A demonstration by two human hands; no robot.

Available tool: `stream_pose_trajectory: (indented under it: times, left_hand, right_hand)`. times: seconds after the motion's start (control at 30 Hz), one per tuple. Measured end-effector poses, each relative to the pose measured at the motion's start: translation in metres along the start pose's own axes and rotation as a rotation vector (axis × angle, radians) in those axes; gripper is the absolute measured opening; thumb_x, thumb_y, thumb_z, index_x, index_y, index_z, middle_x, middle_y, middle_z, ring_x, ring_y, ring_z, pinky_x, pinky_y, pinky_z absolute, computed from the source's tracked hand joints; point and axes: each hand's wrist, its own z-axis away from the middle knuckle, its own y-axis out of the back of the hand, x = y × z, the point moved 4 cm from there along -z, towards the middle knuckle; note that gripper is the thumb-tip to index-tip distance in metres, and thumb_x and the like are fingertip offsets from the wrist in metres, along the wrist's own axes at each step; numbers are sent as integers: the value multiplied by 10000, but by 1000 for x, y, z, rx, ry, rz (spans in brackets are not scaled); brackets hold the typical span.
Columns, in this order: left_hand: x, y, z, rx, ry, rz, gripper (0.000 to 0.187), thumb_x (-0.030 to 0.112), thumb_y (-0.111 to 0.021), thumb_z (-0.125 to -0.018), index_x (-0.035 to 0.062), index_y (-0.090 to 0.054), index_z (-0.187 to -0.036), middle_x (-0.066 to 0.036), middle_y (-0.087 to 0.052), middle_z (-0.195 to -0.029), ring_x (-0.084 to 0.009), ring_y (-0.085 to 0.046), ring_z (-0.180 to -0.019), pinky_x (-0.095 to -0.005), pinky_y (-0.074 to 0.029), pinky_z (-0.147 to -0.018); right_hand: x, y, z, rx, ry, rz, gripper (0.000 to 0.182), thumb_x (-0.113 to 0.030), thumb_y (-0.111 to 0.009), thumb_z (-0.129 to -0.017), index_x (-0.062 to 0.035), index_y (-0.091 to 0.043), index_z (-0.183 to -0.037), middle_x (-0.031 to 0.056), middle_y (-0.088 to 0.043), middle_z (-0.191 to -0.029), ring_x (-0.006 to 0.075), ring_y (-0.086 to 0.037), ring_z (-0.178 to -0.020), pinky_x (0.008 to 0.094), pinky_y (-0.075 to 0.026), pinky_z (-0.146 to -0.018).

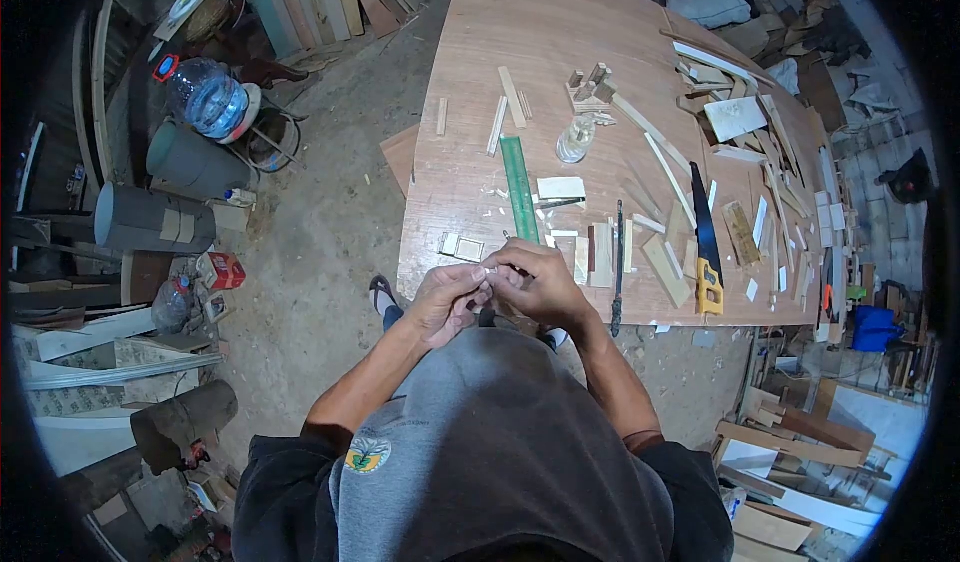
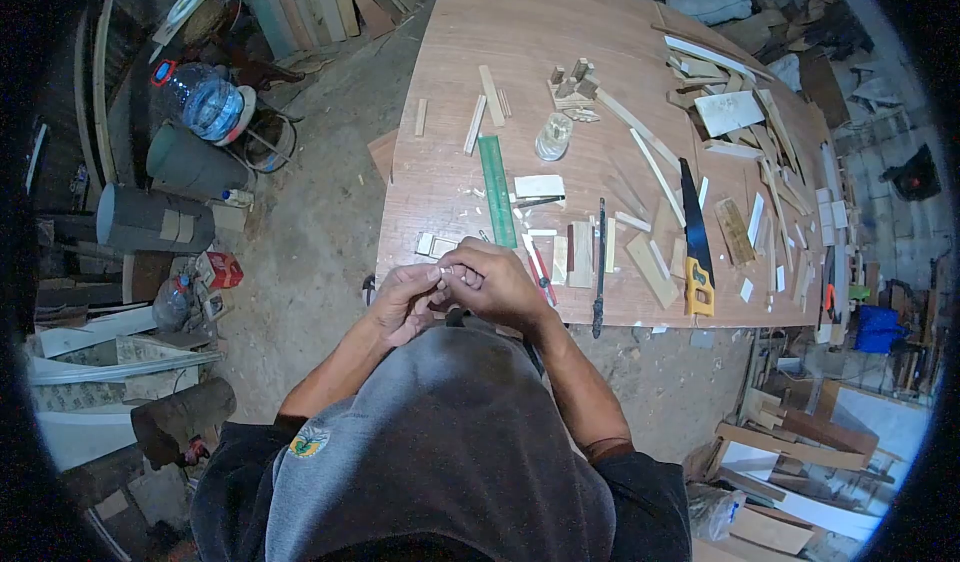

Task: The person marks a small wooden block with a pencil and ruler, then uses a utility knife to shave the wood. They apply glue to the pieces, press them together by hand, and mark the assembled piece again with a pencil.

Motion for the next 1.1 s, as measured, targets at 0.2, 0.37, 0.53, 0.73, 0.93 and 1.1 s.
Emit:
stream_pose_trajectory:
  times: [0.2, 0.37, 0.53, 0.73, 0.93, 1.1]
  left_hand:
    - [-1, 1, 2, -26, 23, 2, 218, 201, -636, -978, 19, -672, -1094, -19, -669, -833, -36, -626, -678, -138, -416, -404]
    - [-2, 2, 3, -19, 24, -19, 226, 238, -643, -976, 45, -671, -1090, -5, -657, -820, -34, -612, -662, -143, -438, -451]
    - [-2, 2, 4, -27, 24, -36, 227, 244, -651, -972, 45, -671, -1080, 2, -646, -818, -36, -598, -654, -147, -425, -443]
    - [-5, 4, 2, -41, 28, -42, 237, 240, -656, -969, 35, -672, -1087, 6, -648, -832, -37, -591, -671, -154, -399, -420]
    - [9, 39, -12, 170, -183, -593, 293, 214, -705, -922, -4, -673, -1116, -20, -656, -856, -137, -619, -728, -250, -494, -566]
    - [31, 77, -40, 213, -506, -1759, 623, 175, -820, -714, 17, -597, -1274, -183, -561, -1245, -375, -479, -1225, -459, -435, -1008]
  right_hand:
    - [5, -5, 2, 17, -89, -153, 172, -35, -702, -839, 15, -708, -1004, 96, -675, -898, 175, -655, -820, 294, -519, -745]
    - [18, -17, 7, 35, -210, -424, 179, 0, -681, -844, 32, -703, -1019, 67, -650, -944, 132, -614, -859, 261, -492, -782]
    - [32, -28, 12, 101, -138, -593, 155, 11, -688, -883, 49, -694, -1034, 70, -633, -997, 108, -609, -933, 234, -517, -794]
    - [33, -29, 15, 160, -99, -633, 146, 16, -685, -888, 38, -689, -1032, 74, -640, -1012, 120, -617, -929, 254, -515, -814]
    - [53, -16, 29, 278, -314, -786, 142, 54, -645, -901, 43, -667, -1040, 128, -680, -1035, 142, -640, -795, 281, -543, -710]
    - [89, -1, 51, 381, -353, -743, 173, 4, -701, -886, 38, -675, -1054, 106, -729, -898, 113, -657, -702, 252, -541, -592]
